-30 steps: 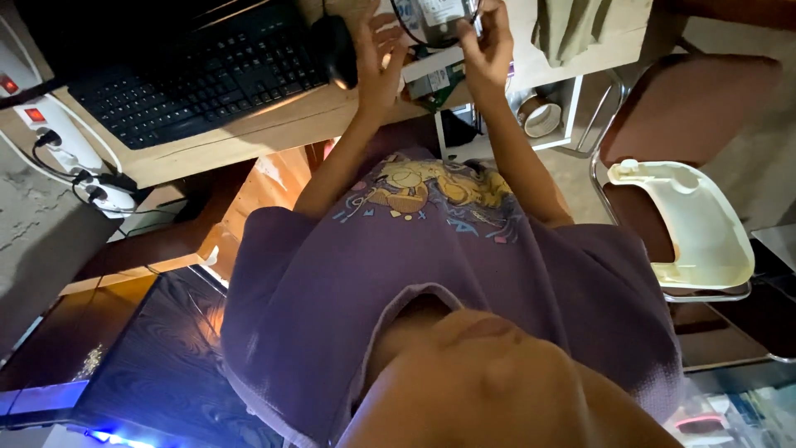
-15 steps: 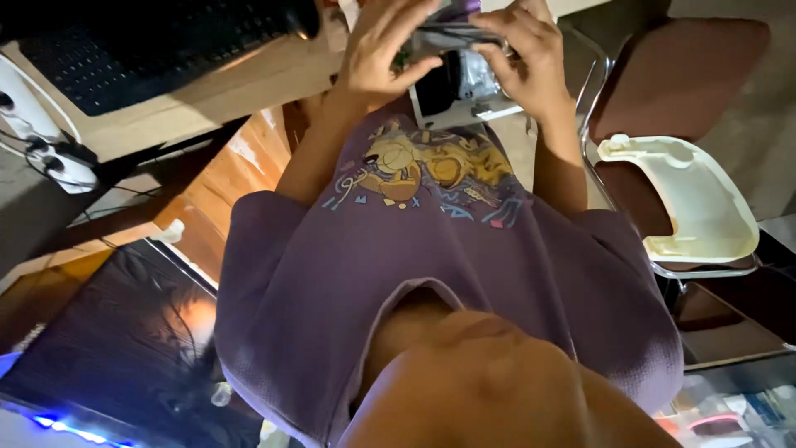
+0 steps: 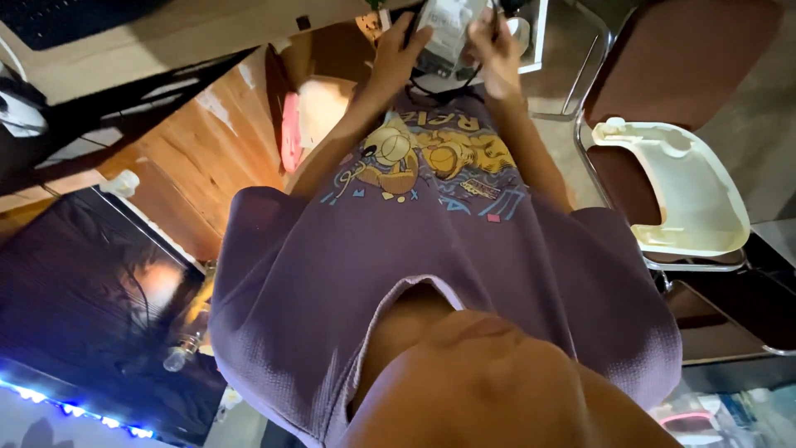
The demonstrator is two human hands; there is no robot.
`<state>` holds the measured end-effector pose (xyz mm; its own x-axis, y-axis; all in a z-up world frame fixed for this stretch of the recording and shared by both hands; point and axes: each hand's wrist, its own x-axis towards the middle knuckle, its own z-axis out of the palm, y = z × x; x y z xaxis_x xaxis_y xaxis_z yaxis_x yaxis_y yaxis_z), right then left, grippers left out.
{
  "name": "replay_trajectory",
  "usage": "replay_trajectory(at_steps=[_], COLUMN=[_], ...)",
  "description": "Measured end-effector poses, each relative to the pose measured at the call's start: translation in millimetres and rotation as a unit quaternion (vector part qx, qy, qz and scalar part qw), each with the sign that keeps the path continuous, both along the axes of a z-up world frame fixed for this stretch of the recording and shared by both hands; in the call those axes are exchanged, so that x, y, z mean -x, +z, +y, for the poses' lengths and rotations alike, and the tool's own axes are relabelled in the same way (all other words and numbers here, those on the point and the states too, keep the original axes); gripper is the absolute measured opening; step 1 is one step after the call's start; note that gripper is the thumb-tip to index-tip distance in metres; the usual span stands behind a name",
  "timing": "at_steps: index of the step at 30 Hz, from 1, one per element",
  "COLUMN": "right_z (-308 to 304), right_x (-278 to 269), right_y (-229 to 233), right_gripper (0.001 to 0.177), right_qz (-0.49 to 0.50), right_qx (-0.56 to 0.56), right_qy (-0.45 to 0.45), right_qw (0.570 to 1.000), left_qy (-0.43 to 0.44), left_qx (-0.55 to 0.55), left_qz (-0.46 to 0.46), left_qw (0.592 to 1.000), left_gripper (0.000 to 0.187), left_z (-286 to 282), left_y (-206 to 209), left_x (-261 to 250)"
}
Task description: The person is assembling or repairing small electronic components, specifically a circuit board and its plastic housing on a desk.
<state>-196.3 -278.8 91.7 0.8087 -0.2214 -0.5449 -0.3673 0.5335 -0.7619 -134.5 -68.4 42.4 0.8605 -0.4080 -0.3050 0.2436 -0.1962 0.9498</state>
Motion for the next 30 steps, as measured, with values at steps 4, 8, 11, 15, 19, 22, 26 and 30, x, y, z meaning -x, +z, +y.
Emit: replay_trajectory(at_steps=[4,8,11,15,19,22,26,30], right_z=[4,9,8,3,10,5,-4,3], right_x=[49,49,43,64,25,26,26,28], right_y=[-42,-22,-24,-205,-205,-251,-293,-312], right_gripper=[0.055,0.094,0.095,0.104,0.074,0.061,0.063,0.057], right_qz=[0.038,0.038,0.073,-0.128,0.154,-0.001,-0.227,0.143], right_qx=[0.136,-0.025,0.077,0.406,0.253,0.315,0.512,0.211], right_qy=[0.164,0.191,0.236,0.291,0.39,0.337,0.241,0.247], right_qw=[0.976,0.981,0.966,0.856,0.872,0.887,0.793,0.935], left_qy=[-0.03,-0.03,-0.017,0.046,0.065,0.059,0.087,0.062], left_qx=[-0.121,-0.151,-0.168,-0.173,-0.231,-0.195,-0.182,-0.205], left_qz=[-0.003,0.063,0.096,-0.001,0.007,-0.018,0.145,0.086], left_qw=[0.992,0.986,0.981,0.984,0.971,0.979,0.969,0.973], left_gripper=[0.05,0.038,0.037,0.031,0.052,0.079,0.096,0.101], left_z=[6,9,8,5,2,-4,-19,-17], left_y=[-2,-58,-84,-143,-179,-181,-179,-176], left_x=[19,48,56,68,73,73,75,84])
